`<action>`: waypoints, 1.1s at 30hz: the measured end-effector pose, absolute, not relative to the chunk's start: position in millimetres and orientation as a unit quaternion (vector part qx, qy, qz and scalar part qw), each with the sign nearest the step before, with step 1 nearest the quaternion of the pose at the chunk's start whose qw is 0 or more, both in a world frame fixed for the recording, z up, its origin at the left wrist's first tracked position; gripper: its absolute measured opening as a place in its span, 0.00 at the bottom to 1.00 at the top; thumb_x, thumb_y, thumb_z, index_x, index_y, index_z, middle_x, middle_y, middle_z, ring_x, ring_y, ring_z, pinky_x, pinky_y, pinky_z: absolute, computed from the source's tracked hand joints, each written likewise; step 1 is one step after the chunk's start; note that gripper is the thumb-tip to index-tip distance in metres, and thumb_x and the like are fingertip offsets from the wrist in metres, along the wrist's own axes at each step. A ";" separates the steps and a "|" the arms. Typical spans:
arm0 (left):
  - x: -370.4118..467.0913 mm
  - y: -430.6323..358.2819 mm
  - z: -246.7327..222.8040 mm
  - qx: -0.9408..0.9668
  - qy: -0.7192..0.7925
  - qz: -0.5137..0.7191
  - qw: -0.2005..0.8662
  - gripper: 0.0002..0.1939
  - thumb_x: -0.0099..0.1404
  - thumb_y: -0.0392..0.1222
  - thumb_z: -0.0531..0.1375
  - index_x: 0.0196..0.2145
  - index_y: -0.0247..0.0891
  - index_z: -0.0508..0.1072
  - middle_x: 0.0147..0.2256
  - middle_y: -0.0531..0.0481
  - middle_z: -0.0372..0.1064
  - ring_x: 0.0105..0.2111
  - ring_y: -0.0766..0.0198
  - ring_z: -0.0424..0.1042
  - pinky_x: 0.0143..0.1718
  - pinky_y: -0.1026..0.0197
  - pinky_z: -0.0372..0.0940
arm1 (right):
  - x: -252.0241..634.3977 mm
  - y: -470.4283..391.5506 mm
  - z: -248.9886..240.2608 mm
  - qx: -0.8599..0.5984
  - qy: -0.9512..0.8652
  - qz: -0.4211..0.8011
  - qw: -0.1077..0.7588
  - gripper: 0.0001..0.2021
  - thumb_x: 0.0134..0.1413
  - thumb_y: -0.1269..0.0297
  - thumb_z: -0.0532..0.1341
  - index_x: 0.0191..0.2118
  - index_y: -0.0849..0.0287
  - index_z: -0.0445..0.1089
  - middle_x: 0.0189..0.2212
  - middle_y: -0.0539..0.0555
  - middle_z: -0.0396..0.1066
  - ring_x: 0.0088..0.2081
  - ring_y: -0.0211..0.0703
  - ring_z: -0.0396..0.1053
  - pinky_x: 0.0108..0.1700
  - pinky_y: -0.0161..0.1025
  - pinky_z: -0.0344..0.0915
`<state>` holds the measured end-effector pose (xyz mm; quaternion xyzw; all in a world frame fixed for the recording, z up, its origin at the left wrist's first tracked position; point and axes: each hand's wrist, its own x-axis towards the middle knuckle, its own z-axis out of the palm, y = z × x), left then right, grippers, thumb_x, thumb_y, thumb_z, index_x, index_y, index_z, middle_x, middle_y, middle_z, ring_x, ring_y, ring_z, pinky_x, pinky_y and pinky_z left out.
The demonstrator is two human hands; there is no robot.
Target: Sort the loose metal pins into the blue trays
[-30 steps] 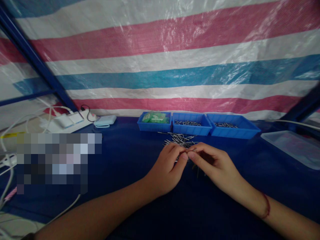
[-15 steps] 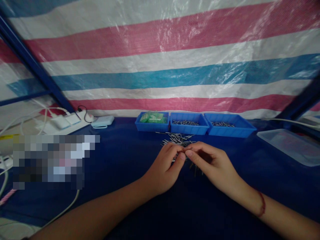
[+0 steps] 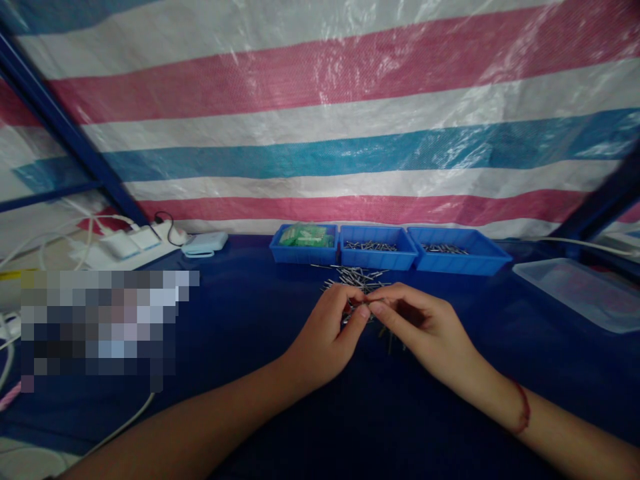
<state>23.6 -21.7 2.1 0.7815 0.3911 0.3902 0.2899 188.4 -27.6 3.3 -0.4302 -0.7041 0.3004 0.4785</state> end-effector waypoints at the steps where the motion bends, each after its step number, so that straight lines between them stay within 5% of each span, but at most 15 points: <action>1: 23.5 -21.6 1.6 0.780 0.393 0.393 0.289 0.03 0.67 0.37 0.51 0.37 0.38 0.64 0.36 0.49 0.65 0.37 0.62 0.64 0.39 0.59 0.61 | 188.0 -27.7 3.7 -0.431 -0.704 0.300 0.478 0.07 0.53 0.60 0.60 0.36 0.55 0.73 0.31 0.51 0.73 0.29 0.39 0.68 0.29 0.36 0.64; 17: 23.0 -20.5 0.9 0.764 0.407 0.434 0.249 0.04 0.67 0.39 0.51 0.40 0.39 0.63 0.36 0.50 0.65 0.35 0.64 0.64 0.38 0.60 0.61 | 189.8 -19.9 4.8 -0.431 -0.736 0.283 0.440 0.09 0.55 0.59 0.57 0.32 0.57 0.71 0.30 0.52 0.72 0.32 0.41 0.69 0.33 0.39 0.66; 23: 22.6 -19.1 -2.0 0.768 0.435 0.404 0.241 0.06 0.66 0.39 0.53 0.42 0.40 0.63 0.39 0.49 0.66 0.39 0.62 0.65 0.41 0.57 0.61 | 237.5 4.6 30.9 -0.556 -0.684 0.036 0.471 0.12 0.56 0.57 0.55 0.32 0.58 0.71 0.28 0.54 0.71 0.29 0.42 0.68 0.31 0.39 0.63; 26: 22.2 -19.8 -2.4 0.791 0.416 0.385 0.229 0.06 0.66 0.36 0.53 0.41 0.40 0.65 0.40 0.49 0.65 0.42 0.61 0.65 0.45 0.56 0.60 | 274.8 20.3 38.6 -0.649 -0.640 -0.136 0.387 0.15 0.58 0.56 0.52 0.35 0.60 0.71 0.28 0.58 0.71 0.29 0.45 0.68 0.31 0.41 0.61; 33: 23.2 -26.7 3.3 0.871 0.398 0.256 0.128 0.11 0.64 0.36 0.54 0.43 0.44 0.71 0.40 0.48 0.67 0.41 0.58 0.64 0.43 0.53 0.58 | 304.5 39.2 22.5 -0.671 -0.655 -0.174 0.303 0.14 0.56 0.58 0.54 0.34 0.61 0.73 0.34 0.62 0.70 0.34 0.51 0.68 0.34 0.45 0.61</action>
